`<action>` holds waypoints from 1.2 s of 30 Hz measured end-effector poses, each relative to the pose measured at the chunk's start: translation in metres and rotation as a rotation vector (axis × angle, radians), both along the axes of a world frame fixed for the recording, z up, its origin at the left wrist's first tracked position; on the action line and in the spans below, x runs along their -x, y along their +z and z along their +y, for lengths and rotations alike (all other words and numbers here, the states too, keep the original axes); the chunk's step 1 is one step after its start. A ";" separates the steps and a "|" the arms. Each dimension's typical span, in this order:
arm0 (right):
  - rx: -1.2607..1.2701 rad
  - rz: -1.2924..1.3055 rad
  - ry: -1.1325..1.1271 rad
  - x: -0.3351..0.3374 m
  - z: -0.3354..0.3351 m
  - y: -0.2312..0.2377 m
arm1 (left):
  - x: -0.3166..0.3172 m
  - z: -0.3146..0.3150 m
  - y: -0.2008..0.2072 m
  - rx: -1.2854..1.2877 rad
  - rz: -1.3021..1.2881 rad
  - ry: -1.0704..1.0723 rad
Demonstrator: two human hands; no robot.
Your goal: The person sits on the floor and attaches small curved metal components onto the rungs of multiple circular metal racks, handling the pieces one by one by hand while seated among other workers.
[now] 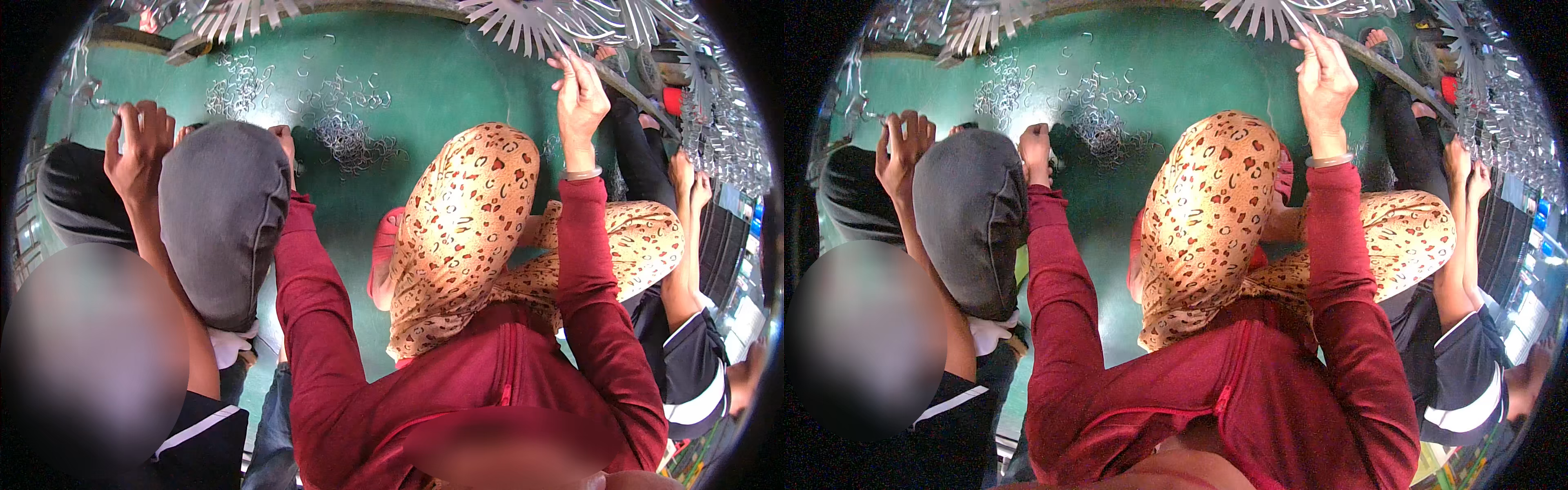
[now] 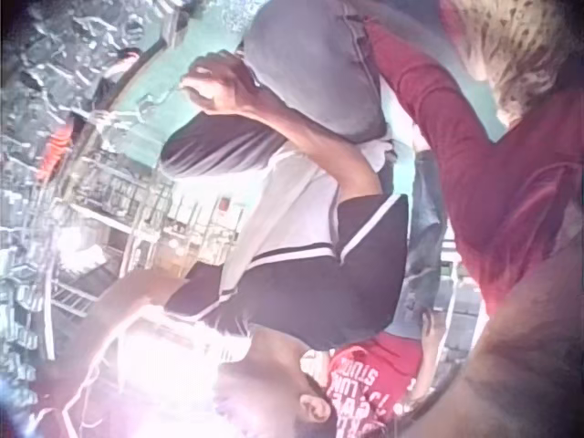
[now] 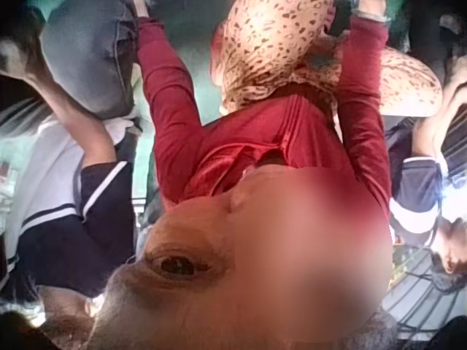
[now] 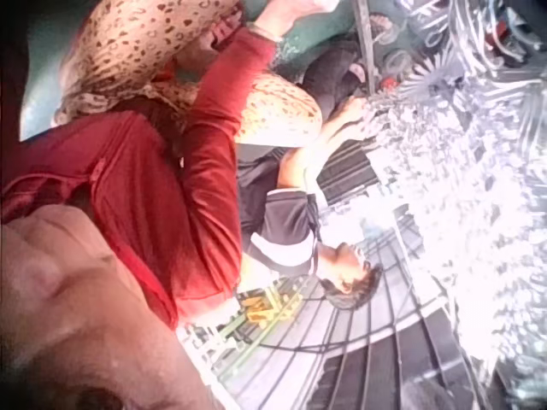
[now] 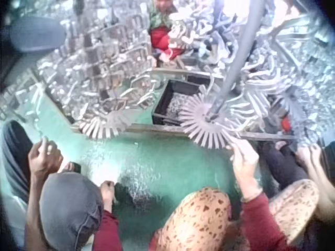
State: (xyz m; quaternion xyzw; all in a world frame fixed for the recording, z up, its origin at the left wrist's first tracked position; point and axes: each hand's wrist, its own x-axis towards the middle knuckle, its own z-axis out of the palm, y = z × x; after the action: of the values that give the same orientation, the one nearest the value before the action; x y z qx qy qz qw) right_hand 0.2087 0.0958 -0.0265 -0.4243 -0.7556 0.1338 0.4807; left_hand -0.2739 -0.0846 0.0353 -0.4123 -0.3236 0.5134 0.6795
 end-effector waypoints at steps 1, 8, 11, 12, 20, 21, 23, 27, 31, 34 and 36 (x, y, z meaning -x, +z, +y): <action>0.027 0.021 0.007 -0.001 0.002 -0.002 | 0.006 -0.008 0.020 0.003 0.120 -0.021; 0.149 0.239 0.064 -0.007 0.003 0.002 | 0.010 0.002 -0.008 -0.139 0.455 0.056; 0.149 0.236 0.028 -0.011 -0.002 0.001 | 0.005 0.003 -0.002 -0.024 -0.390 -0.092; 0.144 0.248 0.020 -0.011 -0.001 0.002 | 0.002 0.007 0.000 0.023 -0.554 -0.114; -0.009 -0.018 -0.097 -0.019 -0.002 0.001 | -0.012 0.012 0.018 0.203 -1.042 -0.088; 0.091 0.097 -0.117 -0.020 -0.001 -0.006 | -0.007 0.021 0.010 0.194 -1.050 -0.177; 0.077 0.121 -0.109 -0.022 0.003 -0.015 | -0.008 0.013 -0.029 0.105 -1.317 -0.173; 0.037 0.199 -0.081 -0.009 -0.006 -0.014 | -0.068 -0.041 -0.253 -0.609 -2.640 0.321; 0.131 0.127 -0.287 -0.016 -0.012 -0.012 | -0.085 -0.021 -0.269 -0.528 -2.607 0.239; 0.131 0.156 -0.305 -0.019 -0.012 -0.014 | -0.092 -0.005 -0.265 -0.429 -2.602 0.230; 0.084 0.138 -0.283 -0.022 -0.012 -0.013 | -0.099 0.009 -0.265 -0.473 -2.564 0.218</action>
State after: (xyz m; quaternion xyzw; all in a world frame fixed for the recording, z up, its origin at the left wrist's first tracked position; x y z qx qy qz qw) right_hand 0.2310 0.0841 -0.0399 -0.5360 -0.6471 0.1251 0.5275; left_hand -0.1748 -0.0757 -0.2294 -0.4483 -0.8499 -0.2586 -0.0993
